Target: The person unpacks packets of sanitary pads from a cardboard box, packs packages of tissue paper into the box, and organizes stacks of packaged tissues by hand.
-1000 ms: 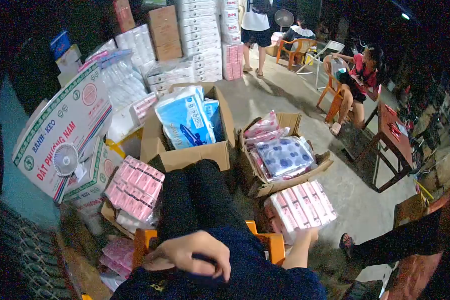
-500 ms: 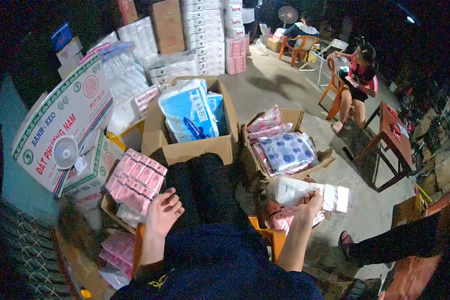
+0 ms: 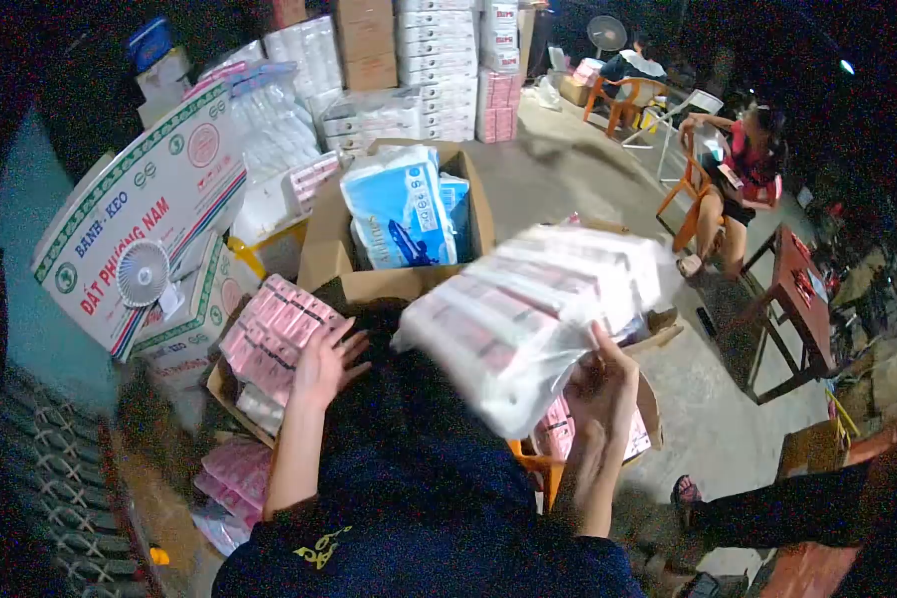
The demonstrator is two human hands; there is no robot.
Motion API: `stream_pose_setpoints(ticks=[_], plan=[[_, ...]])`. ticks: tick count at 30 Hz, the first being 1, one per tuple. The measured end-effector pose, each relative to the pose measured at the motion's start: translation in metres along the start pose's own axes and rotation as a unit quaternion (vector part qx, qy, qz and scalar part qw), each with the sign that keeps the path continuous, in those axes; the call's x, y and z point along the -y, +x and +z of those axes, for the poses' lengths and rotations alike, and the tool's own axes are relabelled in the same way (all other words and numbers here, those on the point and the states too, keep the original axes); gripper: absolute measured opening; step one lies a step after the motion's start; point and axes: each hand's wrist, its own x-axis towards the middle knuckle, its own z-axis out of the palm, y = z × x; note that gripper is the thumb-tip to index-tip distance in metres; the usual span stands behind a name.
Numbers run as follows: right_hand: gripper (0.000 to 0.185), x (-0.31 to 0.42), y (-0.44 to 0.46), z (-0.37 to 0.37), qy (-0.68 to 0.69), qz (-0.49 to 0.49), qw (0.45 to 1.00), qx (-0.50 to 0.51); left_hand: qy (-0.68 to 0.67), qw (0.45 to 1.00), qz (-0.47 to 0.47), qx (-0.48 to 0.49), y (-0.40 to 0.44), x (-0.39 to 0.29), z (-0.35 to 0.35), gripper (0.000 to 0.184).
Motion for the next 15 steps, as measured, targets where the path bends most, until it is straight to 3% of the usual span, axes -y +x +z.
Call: stream_pose_setpoints(ticks=[3, 5, 7, 9, 11, 12, 13, 15], plan=[[0.009, -0.010, -0.011, 0.034, -0.073, 0.023, 0.997, -0.008, -0.006, 0.999, -0.001, -0.042, 0.024, 0.008, -0.029, 0.072], [0.016, -0.023, -0.007, 0.039, -0.115, 0.057, 0.991, 0.035, -0.110, 0.981, -0.078, 0.141, 0.021, 0.015, -0.040, 0.072], [0.016, -0.055, 0.005, 0.051, -0.181, 0.133, 0.967, 0.122, 0.103, 0.994, 0.012, -0.026, -0.022, 0.033, -0.036, 0.067], [0.014, -0.084, 0.018, 0.060, -0.210, 0.154, 0.963, 0.070, 0.080, 0.996, -0.041, -0.021, -0.043, 0.024, -0.041, 0.058], [0.020, -0.109, 0.040, 0.053, -0.224, 0.149, 0.955, 0.124, -0.011, 0.996, -0.086, -0.019, -0.067, 0.004, -0.044, 0.051], [0.025, -0.120, 0.040, 0.056, -0.252, 0.153, 0.948, 0.120, -0.035, 0.994, -0.070, -0.076, -0.074, 0.002, -0.048, 0.048], [0.027, -0.136, 0.039, 0.061, -0.196, 0.184, 0.954, 0.134, -0.066, 0.997, -0.017, -0.042, -0.078, 0.001, -0.057, 0.049], [0.029, -0.171, 0.082, 0.023, -0.213, 0.175, 0.920, 0.279, -0.054, 0.993, 0.056, -0.091, -0.094, -0.006, -0.073, 0.047]])
